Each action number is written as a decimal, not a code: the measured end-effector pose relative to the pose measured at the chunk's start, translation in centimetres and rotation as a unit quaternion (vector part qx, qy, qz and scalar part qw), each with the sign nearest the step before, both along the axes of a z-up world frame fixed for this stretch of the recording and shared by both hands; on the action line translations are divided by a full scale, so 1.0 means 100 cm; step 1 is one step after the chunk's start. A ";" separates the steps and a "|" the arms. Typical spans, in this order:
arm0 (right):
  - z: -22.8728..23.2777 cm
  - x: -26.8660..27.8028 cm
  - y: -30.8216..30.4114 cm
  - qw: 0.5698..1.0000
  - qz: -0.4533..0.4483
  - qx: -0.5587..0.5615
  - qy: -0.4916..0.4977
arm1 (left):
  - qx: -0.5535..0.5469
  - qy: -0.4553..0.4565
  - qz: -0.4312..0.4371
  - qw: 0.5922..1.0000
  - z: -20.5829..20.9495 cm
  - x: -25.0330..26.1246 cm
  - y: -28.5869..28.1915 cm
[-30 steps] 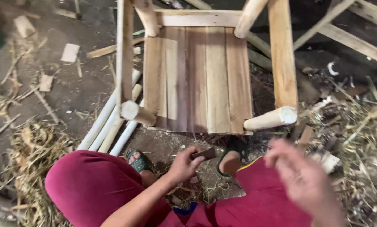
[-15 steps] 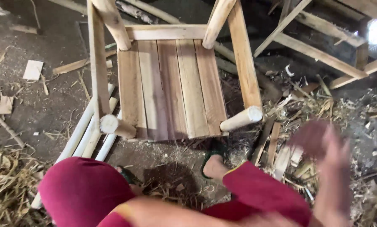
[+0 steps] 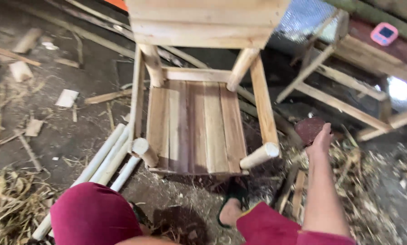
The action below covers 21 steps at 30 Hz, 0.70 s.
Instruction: Sanding a small wooden chair by hand to smooth the wood surfaces and edges.
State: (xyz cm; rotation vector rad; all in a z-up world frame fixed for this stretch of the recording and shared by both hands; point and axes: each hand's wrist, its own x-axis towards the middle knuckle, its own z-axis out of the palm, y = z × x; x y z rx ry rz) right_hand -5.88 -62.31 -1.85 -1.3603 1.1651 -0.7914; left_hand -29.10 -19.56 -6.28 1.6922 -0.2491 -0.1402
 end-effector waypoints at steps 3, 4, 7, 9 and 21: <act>-0.003 0.050 -0.029 0.960 -0.039 0.170 -0.218 | 0.023 -0.026 0.141 0.989 -0.004 0.083 0.036; 0.035 0.053 0.009 0.950 0.010 0.208 -0.232 | 0.033 -0.039 0.184 0.982 0.004 0.114 0.052; 0.068 0.079 0.064 0.890 0.131 0.302 -0.317 | 0.063 -0.036 0.260 0.963 0.025 0.162 0.096; 0.050 0.088 0.082 0.831 0.189 0.358 -0.381 | 0.089 -0.015 0.286 0.954 0.048 0.176 0.111; 0.050 0.115 0.136 0.740 0.421 0.420 -0.313 | -0.533 0.223 0.307 0.756 -0.014 0.297 0.114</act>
